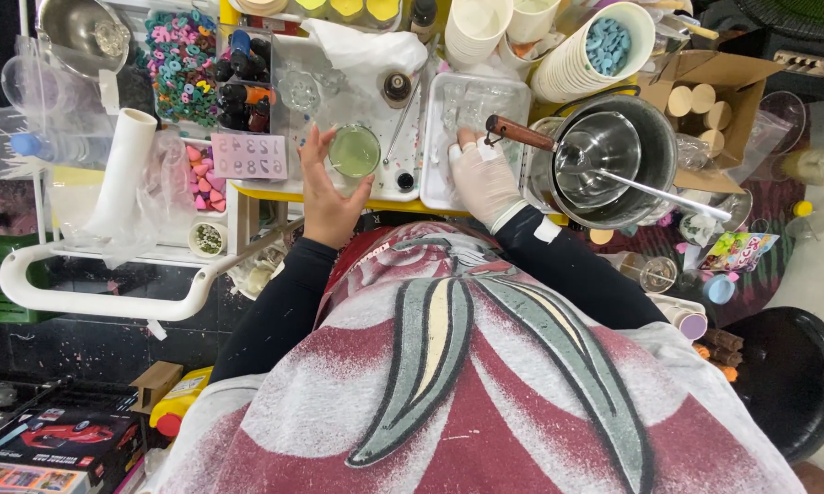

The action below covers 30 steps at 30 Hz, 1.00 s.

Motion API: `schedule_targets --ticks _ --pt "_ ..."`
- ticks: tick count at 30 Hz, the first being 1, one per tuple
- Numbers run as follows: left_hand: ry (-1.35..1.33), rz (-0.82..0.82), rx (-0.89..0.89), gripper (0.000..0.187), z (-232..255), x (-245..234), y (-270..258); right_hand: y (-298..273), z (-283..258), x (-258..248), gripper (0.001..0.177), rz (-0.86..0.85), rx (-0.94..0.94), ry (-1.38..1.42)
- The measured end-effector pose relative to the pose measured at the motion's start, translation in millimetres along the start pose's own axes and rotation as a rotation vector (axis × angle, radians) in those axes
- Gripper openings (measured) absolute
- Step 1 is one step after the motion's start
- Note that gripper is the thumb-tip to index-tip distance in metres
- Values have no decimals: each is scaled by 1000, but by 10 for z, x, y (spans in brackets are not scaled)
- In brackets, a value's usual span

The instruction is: Preparing a candle by pouring scented wax and positioning the wick.

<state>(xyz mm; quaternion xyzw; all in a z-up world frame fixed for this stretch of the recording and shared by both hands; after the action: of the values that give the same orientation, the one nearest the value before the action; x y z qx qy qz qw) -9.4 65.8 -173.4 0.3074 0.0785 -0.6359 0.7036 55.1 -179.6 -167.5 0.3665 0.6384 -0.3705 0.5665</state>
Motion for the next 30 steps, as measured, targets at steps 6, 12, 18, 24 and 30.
schedule_targets --ticks 6,12,18,24,30 --pt "72 80 -14 107 104 20 86 -1 -35 -28 19 -37 -43 35" --pt "144 38 77 113 201 10 189 16 -51 -56 30 83 -50 -107" --pt "149 73 -7 113 73 26 162 48 -44 81 23 38 -72 -92" --pt "121 22 -100 117 30 44 159 59 -47 -11 25 3 -43 -148" --pt "178 -18 66 138 158 -88 174 90 -28 -51 27 -23 48 -12"
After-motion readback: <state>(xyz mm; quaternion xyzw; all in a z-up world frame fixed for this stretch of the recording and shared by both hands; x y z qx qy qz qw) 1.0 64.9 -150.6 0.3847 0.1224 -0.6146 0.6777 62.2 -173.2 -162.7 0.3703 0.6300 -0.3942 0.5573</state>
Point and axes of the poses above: each hand's wrist, its own y-axis towards the middle knuckle, its own x-axis out of the palm, z = x × y, the point moved 4 cm from there along y, towards the middle knuckle, and after that the axes turned 10 degrees about x, right-handed, at the moved point
